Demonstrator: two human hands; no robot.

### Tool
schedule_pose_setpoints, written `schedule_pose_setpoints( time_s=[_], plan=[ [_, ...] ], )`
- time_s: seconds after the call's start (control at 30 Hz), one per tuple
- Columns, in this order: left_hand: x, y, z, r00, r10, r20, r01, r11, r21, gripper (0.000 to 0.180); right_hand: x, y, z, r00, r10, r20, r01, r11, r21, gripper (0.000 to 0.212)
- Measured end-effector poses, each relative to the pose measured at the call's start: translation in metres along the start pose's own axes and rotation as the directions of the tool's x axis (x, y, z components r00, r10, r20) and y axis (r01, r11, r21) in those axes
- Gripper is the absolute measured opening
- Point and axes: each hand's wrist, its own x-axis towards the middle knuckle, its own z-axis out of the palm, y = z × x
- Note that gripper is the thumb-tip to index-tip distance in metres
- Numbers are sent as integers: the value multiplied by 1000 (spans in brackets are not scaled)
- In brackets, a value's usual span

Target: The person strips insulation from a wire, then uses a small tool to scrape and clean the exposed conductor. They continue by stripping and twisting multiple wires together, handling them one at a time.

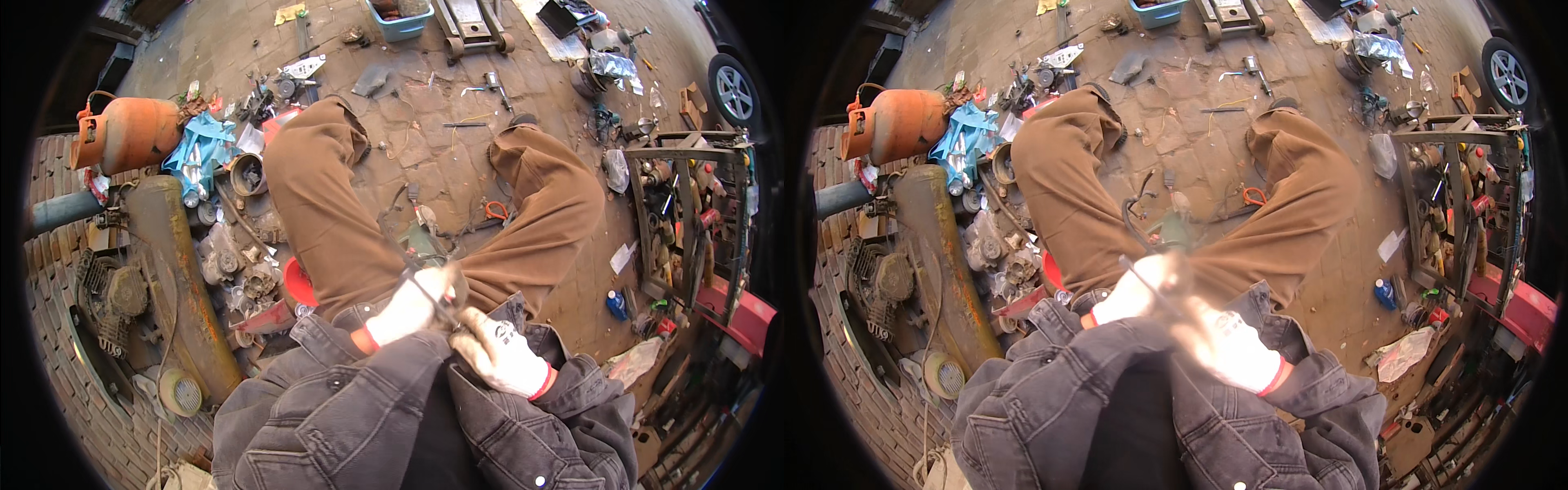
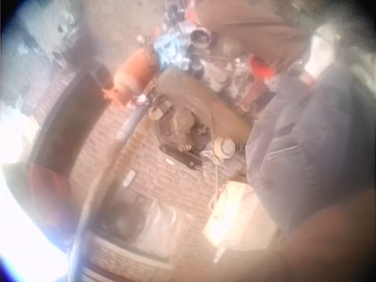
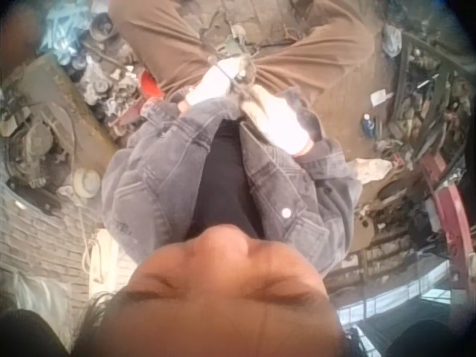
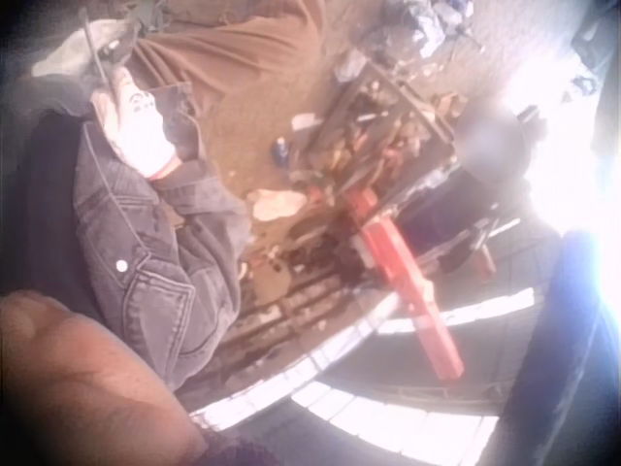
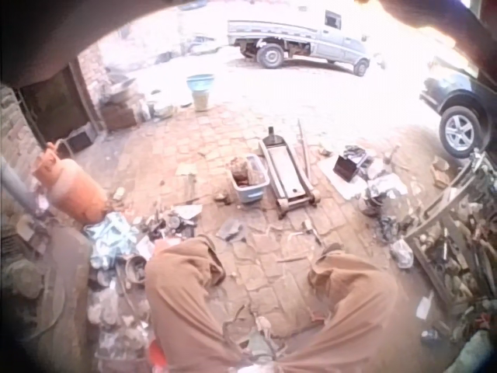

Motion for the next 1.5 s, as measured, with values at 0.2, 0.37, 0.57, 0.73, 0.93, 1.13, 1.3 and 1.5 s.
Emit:
schedule_pose_setpoints(
  time_s=[0.2,0.37,0.57,0.73,0.93,1.13,1.3,1.5],
  plan=[
    [10,30,0,971,-101,215,205,813,-545,31,10,-5,-15,991,104,-85,-64,921,385,27],
    [5,40,-6,959,-133,252,249,822,-512,42,-2,-7,-24,981,194,-9,-192,973,129,46],
    [2,46,0,977,-137,163,199,855,-479,42,-6,-5,-22,982,139,-125,-131,989,71,60],
    [2,50,3,991,-101,90,126,935,-331,53,-6,-5,-21,985,102,-142,-98,994,41,54],
    [4,49,5,995,-34,95,59,961,-269,55,-6,-2,-24,981,194,0,-193,975,113,51],
    [2,49,3,997,-62,51,74,959,-273,53,-4,-6,-27,974,224,43,-228,954,196,53],
    [3,47,0,993,-86,83,109,938,-329,53,-5,-8,-30,968,232,99,-249,943,221,53],
    [2,45,-4,987,-59,152,109,933,-342,45,-4,-4,-24,994,108,-34,-104,988,113,55]
  ],
)
